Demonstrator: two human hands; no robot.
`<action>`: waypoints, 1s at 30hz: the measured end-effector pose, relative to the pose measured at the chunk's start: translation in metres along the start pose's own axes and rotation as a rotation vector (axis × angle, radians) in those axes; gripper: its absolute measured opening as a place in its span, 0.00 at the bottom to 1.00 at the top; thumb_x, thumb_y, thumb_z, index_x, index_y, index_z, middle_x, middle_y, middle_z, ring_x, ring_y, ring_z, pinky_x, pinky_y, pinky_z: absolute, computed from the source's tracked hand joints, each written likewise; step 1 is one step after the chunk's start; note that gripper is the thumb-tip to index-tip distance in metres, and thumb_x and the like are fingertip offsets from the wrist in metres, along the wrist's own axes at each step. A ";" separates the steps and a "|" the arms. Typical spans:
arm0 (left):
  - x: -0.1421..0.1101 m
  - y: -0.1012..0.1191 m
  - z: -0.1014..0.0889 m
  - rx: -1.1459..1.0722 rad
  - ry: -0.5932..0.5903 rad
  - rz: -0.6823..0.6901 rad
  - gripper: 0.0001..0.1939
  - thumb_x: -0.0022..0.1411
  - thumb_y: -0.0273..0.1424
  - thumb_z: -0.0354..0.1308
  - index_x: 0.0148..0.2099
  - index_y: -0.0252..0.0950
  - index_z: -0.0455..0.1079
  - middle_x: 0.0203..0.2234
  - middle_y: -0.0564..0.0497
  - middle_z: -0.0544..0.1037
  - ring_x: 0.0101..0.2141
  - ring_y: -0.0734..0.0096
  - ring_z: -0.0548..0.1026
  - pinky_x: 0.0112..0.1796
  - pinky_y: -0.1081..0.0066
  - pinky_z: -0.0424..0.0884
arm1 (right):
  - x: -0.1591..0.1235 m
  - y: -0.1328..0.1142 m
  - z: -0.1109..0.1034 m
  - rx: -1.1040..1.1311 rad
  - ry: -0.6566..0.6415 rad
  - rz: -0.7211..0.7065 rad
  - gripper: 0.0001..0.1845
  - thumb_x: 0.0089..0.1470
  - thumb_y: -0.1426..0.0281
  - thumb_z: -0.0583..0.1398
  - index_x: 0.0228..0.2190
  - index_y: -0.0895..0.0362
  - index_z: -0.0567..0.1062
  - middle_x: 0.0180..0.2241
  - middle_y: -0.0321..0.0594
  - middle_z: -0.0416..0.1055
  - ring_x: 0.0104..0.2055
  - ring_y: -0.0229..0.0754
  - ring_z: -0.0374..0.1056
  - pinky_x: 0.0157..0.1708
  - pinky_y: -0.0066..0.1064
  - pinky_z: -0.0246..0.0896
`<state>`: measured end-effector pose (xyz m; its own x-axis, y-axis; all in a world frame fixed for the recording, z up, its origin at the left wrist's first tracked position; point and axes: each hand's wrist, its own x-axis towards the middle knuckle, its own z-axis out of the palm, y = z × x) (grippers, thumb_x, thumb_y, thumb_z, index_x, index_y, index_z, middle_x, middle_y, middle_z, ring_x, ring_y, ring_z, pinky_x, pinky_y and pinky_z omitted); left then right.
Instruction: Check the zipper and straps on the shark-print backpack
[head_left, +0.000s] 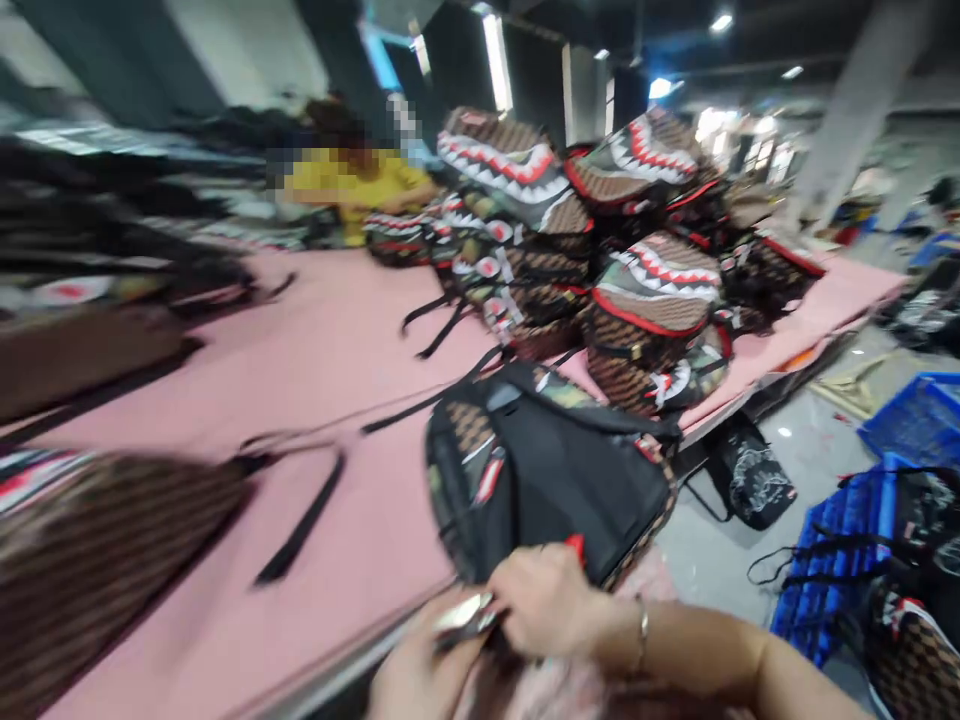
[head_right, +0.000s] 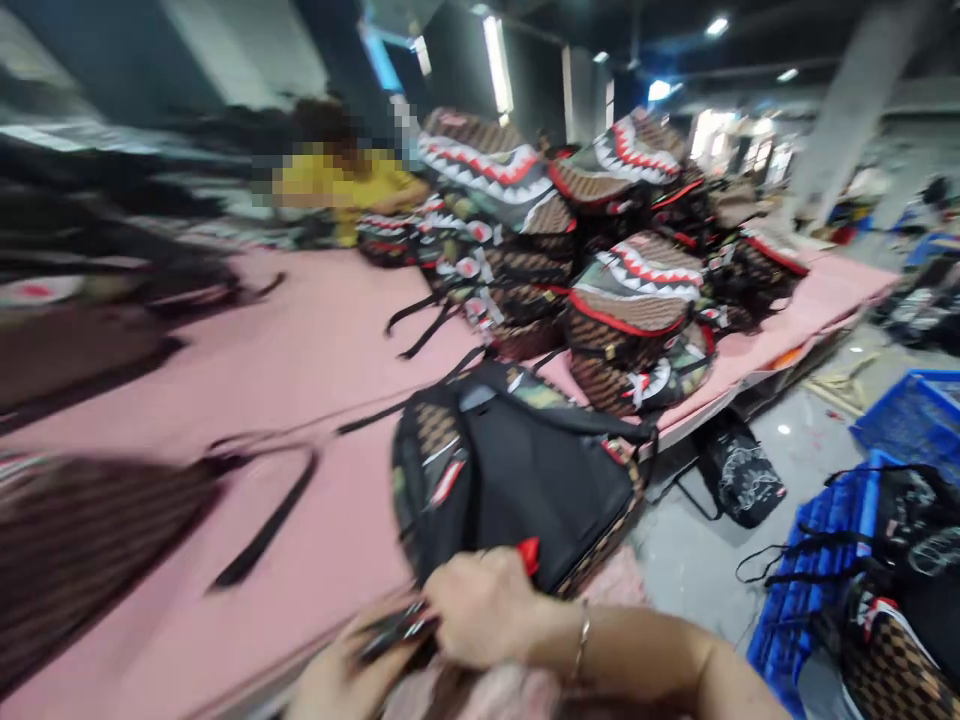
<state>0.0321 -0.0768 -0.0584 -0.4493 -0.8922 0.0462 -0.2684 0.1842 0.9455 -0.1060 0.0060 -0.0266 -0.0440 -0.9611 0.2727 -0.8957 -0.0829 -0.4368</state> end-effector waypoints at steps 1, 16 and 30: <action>-0.010 0.004 -0.001 0.035 0.018 -0.042 0.09 0.35 0.36 0.62 0.24 0.41 0.75 0.27 0.48 0.76 0.31 0.58 0.72 0.36 0.62 0.68 | -0.001 0.002 0.002 0.011 0.006 -0.020 0.13 0.46 0.73 0.48 0.31 0.61 0.70 0.31 0.43 0.68 0.33 0.44 0.64 0.32 0.33 0.59; -0.041 -0.001 0.016 -0.335 0.263 -0.098 0.10 0.55 0.36 0.58 0.31 0.33 0.67 0.29 0.48 0.69 0.32 0.70 0.66 0.37 0.73 0.63 | -0.028 0.035 -0.007 0.241 -0.005 -0.073 0.12 0.59 0.63 0.53 0.36 0.58 0.70 0.31 0.38 0.69 0.32 0.36 0.64 0.32 0.26 0.52; -0.041 0.011 0.023 -0.579 0.372 -0.224 0.15 0.53 0.40 0.58 0.32 0.32 0.65 0.30 0.48 0.72 0.31 0.72 0.69 0.36 0.74 0.65 | -0.019 0.030 -0.017 0.101 -0.109 -0.177 0.10 0.61 0.66 0.52 0.32 0.58 0.69 0.28 0.35 0.68 0.30 0.35 0.64 0.30 0.26 0.47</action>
<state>0.0279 -0.0285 -0.0574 -0.0890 -0.9831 -0.1597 0.2201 -0.1758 0.9595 -0.1393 0.0264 -0.0299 0.1631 -0.9515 0.2609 -0.8362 -0.2737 -0.4753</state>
